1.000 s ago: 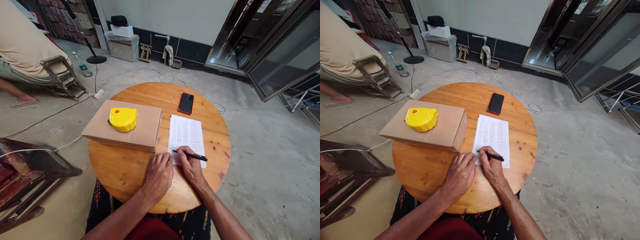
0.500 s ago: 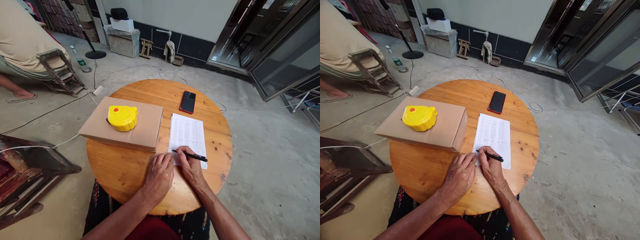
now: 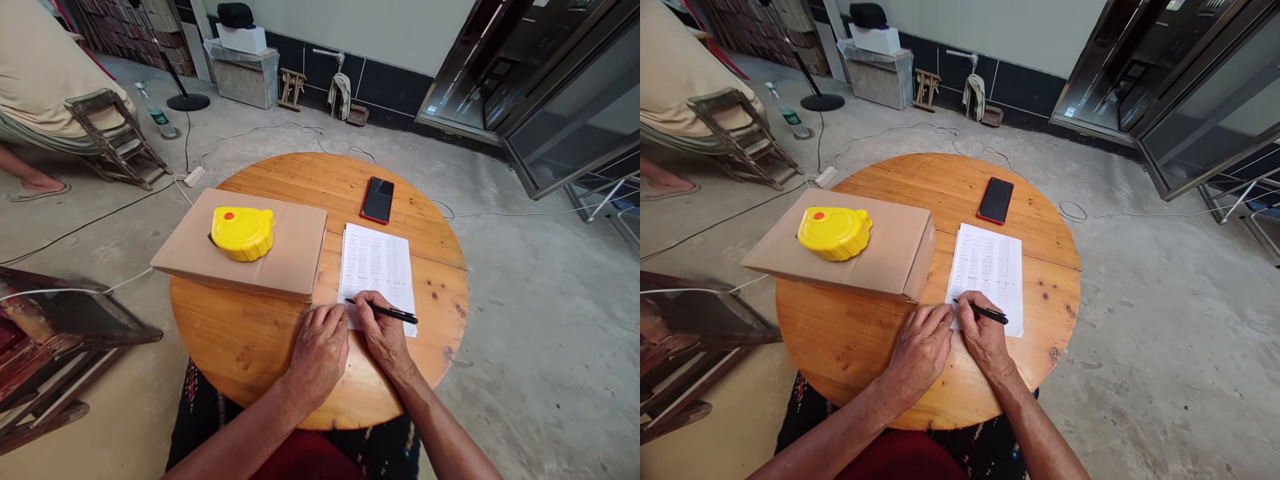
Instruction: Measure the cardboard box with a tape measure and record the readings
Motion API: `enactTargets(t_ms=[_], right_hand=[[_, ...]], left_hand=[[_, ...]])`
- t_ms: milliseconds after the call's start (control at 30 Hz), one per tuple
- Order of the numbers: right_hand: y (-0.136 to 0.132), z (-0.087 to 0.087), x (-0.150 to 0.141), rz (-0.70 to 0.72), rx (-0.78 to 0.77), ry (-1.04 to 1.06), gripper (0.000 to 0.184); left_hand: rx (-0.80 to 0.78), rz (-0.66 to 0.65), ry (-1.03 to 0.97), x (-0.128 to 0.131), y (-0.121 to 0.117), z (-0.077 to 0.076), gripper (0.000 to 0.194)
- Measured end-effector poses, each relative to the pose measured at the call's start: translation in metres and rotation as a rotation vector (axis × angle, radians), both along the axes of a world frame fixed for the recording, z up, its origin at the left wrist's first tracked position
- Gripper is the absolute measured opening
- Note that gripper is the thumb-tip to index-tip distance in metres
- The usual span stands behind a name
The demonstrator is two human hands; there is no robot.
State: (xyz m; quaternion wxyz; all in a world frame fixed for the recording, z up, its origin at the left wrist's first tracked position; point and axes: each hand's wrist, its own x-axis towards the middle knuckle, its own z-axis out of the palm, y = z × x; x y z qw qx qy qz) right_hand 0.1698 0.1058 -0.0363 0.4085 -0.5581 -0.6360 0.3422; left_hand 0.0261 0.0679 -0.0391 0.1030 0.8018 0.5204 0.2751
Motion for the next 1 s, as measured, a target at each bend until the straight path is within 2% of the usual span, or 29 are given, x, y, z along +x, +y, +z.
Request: enactTargets(t_ms=[500,833,1000], right_hand=[[-0.0004,0.0071,-0.0013,0.031,0.035,-0.062,0.022],[-0.0025,0.0024,0.0005,0.039,0.017,-0.028,0.021],[-0.0039,-0.0004,0.0022,-0.025,0.015,0.021,0.02]], left_hand=[[0.003,0.004,-0.005,-0.0004,-0.0006,-0.0014,0.035],[0.017,-0.001,0.016,-0.0015,-0.0019,-0.0012,0.036],[0.02,-0.004,0.026,-0.0014,-0.0015,-0.0001,0.034]])
